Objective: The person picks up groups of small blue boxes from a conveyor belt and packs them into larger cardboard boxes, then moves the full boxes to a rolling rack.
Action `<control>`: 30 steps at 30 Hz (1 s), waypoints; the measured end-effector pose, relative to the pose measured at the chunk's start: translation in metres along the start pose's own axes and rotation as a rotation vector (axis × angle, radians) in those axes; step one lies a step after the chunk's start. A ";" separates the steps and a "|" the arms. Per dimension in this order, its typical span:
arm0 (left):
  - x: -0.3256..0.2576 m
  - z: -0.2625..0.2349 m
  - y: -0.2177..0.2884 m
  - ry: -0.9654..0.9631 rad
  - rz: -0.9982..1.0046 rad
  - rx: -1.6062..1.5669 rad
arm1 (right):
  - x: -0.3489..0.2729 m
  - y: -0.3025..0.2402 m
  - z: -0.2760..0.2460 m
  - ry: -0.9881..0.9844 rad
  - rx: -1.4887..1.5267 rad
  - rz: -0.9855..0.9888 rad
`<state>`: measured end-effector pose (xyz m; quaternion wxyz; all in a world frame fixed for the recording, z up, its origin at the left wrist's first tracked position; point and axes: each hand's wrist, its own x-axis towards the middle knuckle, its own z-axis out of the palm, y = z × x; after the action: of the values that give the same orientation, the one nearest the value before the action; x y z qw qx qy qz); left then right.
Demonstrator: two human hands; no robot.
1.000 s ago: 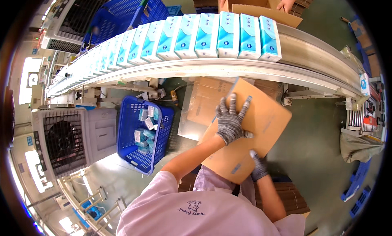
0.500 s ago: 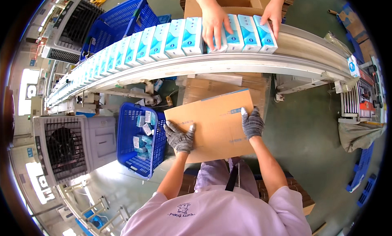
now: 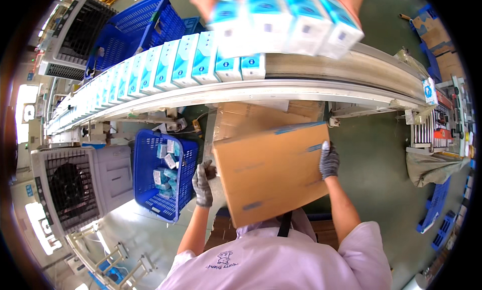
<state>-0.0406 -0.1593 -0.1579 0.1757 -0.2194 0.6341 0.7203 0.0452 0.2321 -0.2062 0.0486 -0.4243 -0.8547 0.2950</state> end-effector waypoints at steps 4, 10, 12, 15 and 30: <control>0.067 0.000 -0.074 0.090 -0.308 0.240 | 0.048 0.041 -0.026 -0.024 -0.053 0.051; 0.033 0.054 -0.073 -0.413 -0.404 -0.285 | 0.096 0.138 -0.014 -0.315 0.040 0.345; 0.008 0.078 -0.052 -0.442 -0.380 -0.233 | 0.096 0.141 -0.029 -0.354 0.189 0.391; -0.034 0.132 -0.032 -0.428 -0.432 -0.166 | 0.081 0.187 -0.068 -0.376 0.419 0.351; -0.231 0.644 -0.206 -0.646 -0.182 0.973 | -0.060 0.633 -0.419 0.521 0.190 0.802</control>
<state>0.2031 0.5116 -0.1419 0.5016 0.0633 0.7846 0.3590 0.6636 0.6757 -0.1972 0.1821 -0.7736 -0.5524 0.2514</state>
